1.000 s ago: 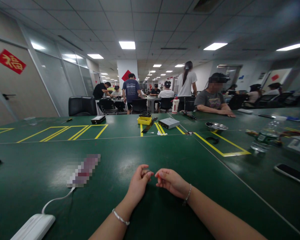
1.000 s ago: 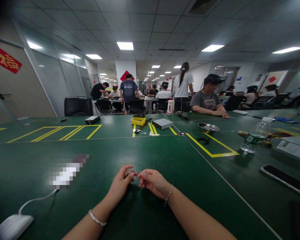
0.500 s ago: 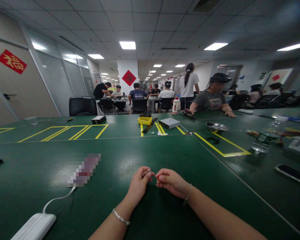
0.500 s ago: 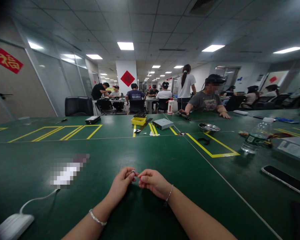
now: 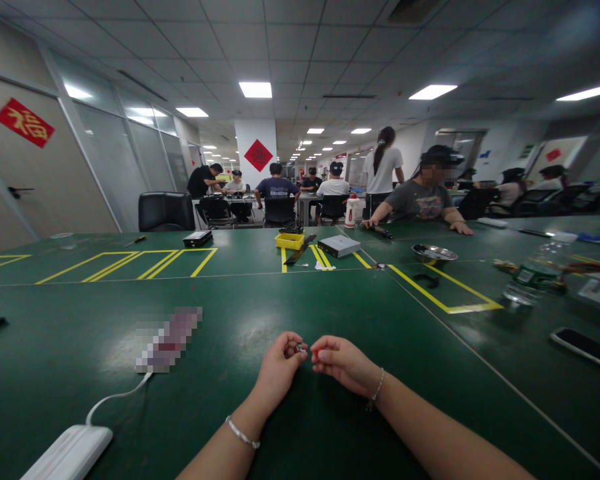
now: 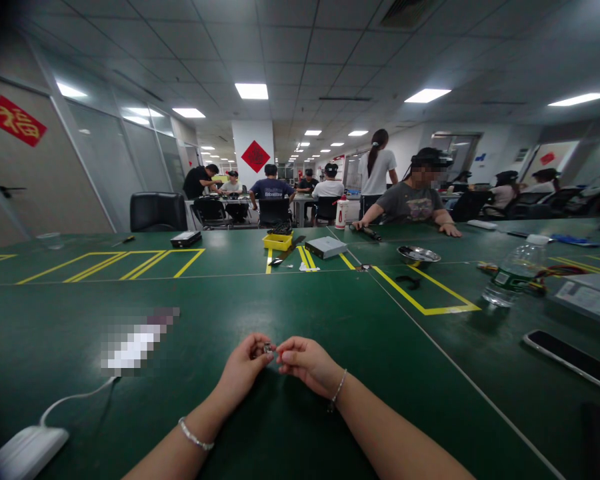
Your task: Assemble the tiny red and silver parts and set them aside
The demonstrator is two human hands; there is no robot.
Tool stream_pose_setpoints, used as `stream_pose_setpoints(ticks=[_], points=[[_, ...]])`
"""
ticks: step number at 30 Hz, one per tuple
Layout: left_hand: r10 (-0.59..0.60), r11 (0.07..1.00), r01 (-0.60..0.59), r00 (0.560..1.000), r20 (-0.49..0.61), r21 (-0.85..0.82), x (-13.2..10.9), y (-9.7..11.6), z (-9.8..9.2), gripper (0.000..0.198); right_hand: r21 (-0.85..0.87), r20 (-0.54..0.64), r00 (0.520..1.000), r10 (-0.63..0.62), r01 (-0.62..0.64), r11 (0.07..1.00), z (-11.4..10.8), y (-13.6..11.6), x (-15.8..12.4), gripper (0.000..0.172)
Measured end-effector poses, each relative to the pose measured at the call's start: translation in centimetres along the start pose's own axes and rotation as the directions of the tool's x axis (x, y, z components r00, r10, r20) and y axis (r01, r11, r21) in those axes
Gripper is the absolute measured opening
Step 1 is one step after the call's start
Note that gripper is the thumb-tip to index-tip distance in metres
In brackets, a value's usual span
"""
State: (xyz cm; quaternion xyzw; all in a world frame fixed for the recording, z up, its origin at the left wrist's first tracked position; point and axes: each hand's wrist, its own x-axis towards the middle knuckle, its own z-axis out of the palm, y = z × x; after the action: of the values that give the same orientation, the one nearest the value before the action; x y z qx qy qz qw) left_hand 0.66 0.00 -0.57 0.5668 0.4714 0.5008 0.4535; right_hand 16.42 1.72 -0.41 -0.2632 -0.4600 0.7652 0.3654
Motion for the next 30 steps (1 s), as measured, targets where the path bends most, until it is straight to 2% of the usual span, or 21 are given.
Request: stream_pose_setpoints(ticks=[3, 6, 9, 15, 22, 27, 30], points=[[0.024, 0.991, -0.018, 0.999, -0.04, 0.132, -0.1, 0.23, -0.09, 0.017, 0.002, -0.019, 1.0, -0.004, 0.004, 1.0, 0.12, -0.02, 0.12, 0.014], [0.028, 0.983, -0.016, 0.997, -0.065, 0.184, -0.05, 0.17, -0.18, 0.018, 0.016, -0.017, 1.0, -0.004, 0.004, 1.0, 0.12, 0.02, 0.21, 0.015], [0.018, 0.991, -0.009, 0.998, -0.065, 0.136, 0.04, -0.16, -0.2, 0.022, 0.024, -0.02, 1.0, 0.01, -0.009, 1.0, 0.04, 0.01, 0.18, 0.011], [0.006, 1.0, -0.007, 0.999, -0.039, -0.024, 0.09, -0.4, -0.15, 0.029, 0.001, -0.023, 1.0, 0.003, -0.003, 1.0, -0.01, -0.08, 0.04, 0.013], [0.009, 1.0, -0.009, 1.0, -0.027, 0.0, -0.2, 0.41, -0.27, 0.023, 0.0, -0.033, 0.999, -0.004, 0.004, 1.0, 0.22, -0.12, 0.11, 0.016], [0.011, 0.998, -0.01, 1.0, -0.022, 0.064, -0.22, 0.19, -0.15, 0.025, 0.002, -0.039, 0.999, -0.004, 0.004, 1.0, 0.34, -0.13, 0.11, 0.017], [-0.001, 1.0, 0.001, 1.0, 0.014, -0.012, -0.09, -0.19, -0.06, 0.027, 0.016, -0.03, 1.0, -0.005, 0.006, 1.0, 0.2, -0.04, 0.09, 0.015]])
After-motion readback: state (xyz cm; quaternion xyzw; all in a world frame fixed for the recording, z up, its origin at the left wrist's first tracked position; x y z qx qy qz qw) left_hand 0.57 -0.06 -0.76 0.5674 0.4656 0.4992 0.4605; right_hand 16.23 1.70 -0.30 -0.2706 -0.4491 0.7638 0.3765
